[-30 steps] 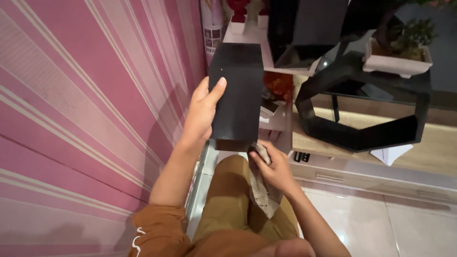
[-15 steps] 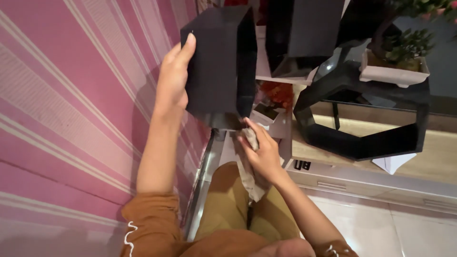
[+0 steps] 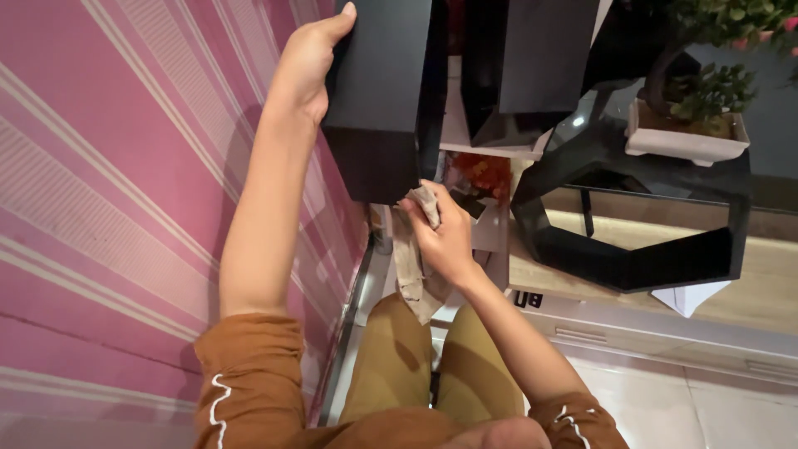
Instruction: Wiping down decorative black wall shelves with a cleaning cloth.
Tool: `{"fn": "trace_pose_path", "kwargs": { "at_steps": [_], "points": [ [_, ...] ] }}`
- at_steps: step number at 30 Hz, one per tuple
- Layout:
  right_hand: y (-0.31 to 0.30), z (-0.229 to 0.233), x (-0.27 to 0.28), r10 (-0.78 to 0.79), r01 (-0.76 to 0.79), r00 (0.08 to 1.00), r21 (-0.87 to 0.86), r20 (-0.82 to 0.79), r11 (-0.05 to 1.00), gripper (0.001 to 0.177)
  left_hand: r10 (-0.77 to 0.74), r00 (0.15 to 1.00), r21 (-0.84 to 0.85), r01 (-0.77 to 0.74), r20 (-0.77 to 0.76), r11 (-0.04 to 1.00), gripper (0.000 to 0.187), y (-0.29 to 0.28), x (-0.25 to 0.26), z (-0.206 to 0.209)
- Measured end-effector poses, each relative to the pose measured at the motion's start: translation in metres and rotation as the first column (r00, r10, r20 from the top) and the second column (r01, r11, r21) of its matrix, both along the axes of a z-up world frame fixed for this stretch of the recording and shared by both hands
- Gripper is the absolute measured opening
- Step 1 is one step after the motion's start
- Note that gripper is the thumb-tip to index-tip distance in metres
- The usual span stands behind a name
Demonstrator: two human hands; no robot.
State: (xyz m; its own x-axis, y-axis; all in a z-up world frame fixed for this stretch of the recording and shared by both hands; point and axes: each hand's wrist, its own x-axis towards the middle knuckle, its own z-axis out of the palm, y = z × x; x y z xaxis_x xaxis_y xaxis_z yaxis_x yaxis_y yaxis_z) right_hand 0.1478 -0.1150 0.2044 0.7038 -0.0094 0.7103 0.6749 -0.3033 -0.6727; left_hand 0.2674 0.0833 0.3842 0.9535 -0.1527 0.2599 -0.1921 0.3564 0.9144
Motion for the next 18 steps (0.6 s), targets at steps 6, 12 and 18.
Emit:
{"fn": "trace_pose_path", "kwargs": {
  "at_steps": [6,12,18],
  "points": [
    [0.003,0.001,0.013,0.001,0.0,1.0,0.047,-0.008,0.999,0.029,0.096,0.994,0.065,-0.092,-0.052,0.994,0.034,0.0,0.036,0.001],
    [0.001,0.004,0.02,0.048,-0.039,0.996,0.109,-0.08,0.993,0.02,0.026,0.999,0.093,-0.024,-0.025,0.995,0.034,0.0,0.068,-0.005],
    [-0.001,0.013,0.027,0.06,-0.043,0.992,0.145,-0.11,0.989,0.017,-0.089,0.996,0.042,0.088,0.024,0.995,0.035,0.004,0.112,-0.015]
  ]
}}
